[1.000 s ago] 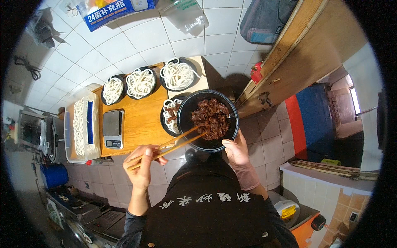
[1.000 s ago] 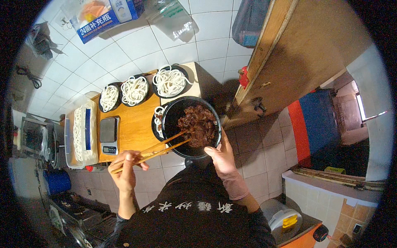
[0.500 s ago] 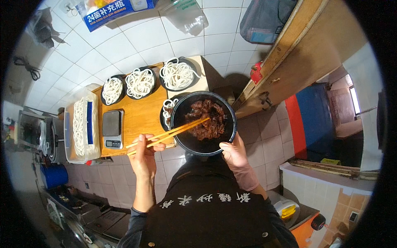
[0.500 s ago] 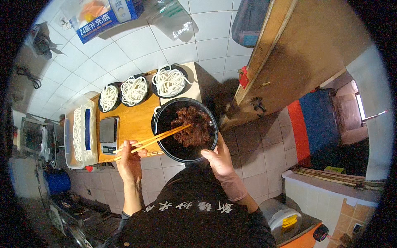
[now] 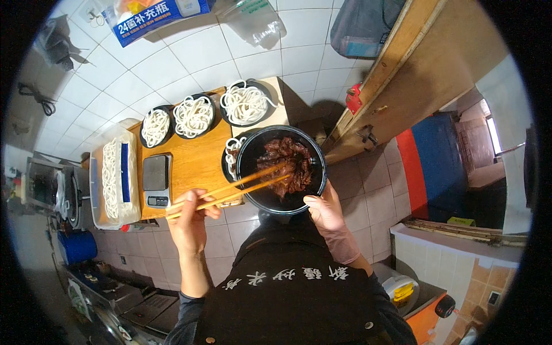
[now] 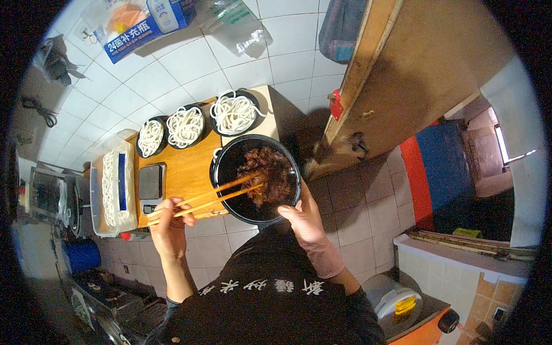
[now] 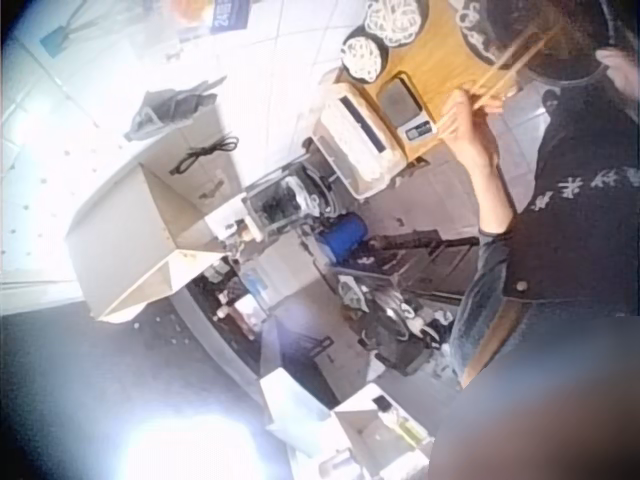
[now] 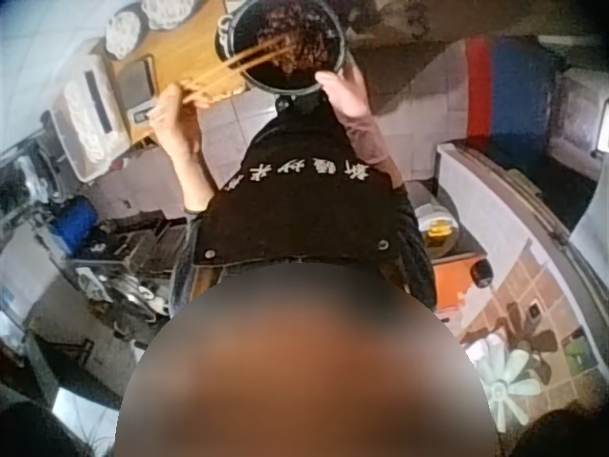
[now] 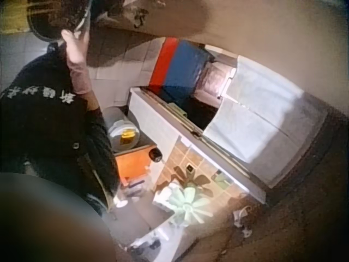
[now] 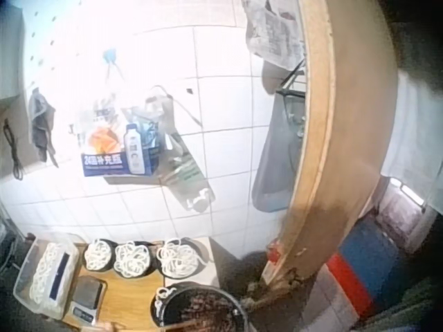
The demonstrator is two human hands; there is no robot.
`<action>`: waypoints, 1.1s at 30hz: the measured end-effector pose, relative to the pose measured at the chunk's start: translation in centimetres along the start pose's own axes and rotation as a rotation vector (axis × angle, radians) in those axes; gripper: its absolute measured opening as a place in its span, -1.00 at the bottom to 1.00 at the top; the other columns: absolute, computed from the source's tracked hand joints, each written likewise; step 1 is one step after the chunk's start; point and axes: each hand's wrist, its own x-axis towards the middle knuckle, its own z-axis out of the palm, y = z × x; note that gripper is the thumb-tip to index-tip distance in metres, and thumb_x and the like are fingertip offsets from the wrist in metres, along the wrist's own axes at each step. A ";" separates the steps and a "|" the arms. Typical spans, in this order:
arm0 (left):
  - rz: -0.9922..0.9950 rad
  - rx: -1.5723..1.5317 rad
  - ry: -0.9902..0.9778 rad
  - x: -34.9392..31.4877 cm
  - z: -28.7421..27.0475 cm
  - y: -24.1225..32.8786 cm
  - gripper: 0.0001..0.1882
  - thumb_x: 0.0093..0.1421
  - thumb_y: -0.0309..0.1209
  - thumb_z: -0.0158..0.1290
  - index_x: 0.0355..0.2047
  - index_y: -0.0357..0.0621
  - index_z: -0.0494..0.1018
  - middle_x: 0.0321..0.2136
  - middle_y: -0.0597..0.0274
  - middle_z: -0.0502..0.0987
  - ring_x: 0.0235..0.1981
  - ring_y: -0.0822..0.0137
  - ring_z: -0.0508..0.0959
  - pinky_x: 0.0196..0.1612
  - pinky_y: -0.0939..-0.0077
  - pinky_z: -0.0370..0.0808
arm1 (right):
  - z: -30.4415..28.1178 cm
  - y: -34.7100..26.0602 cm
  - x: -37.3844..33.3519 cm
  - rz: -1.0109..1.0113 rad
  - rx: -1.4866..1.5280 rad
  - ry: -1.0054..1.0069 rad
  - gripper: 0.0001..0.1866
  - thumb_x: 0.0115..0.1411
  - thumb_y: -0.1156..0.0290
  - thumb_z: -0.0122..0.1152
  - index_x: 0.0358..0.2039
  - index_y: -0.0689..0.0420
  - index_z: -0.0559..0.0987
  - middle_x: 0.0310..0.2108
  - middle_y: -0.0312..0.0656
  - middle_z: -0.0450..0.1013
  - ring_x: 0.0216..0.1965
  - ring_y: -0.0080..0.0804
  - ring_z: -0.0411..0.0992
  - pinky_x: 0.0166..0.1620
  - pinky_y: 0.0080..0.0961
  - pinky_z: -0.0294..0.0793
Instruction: The person assembles noodle bowls by placing cooked noodles into black bowls and topping them with a dark meat sauce using chopsticks. The person handles multiple bowls sequentially, adding sauce to each before moving to the next.
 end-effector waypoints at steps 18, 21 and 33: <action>0.140 0.184 0.010 -0.4 1.5 -2.7 -0.69 0.38 -0.33 -0.07 -0.24 -0.42 0.48 -0.39 -0.08 0.59 -0.46 0.15 0.65 -0.35 0.29 0.64 | 0.9 -0.6 -0.9 0.028 -0.082 0.007 -0.04 0.01 0.78 0.22 0.39 0.17 -0.01 0.24 -0.15 0.23 0.21 -0.36 0.27 0.24 -0.44 0.30; 0.144 0.119 0.049 -0.2 1.1 -2.7 -0.69 0.37 -0.32 -0.06 -0.23 -0.40 0.48 -0.40 -0.04 0.59 -0.49 0.15 0.64 -0.38 0.29 0.64 | 1.5 -1.0 -1.0 0.030 -0.075 0.006 -0.03 0.00 0.77 0.22 0.39 0.17 -0.01 0.24 -0.15 0.22 0.21 -0.35 0.27 0.25 -0.42 0.28; -0.017 -0.026 0.105 -0.5 -1.0 -1.2 -0.69 0.37 -0.31 -0.07 -0.29 -0.36 0.51 -0.47 0.01 0.58 -0.56 0.20 0.61 -0.47 0.41 0.59 | 0.9 -0.5 0.0 -0.028 0.017 0.049 -0.19 0.06 0.75 0.15 0.34 0.17 0.13 0.08 -0.18 0.37 -0.03 -0.50 0.42 -0.03 -0.61 0.48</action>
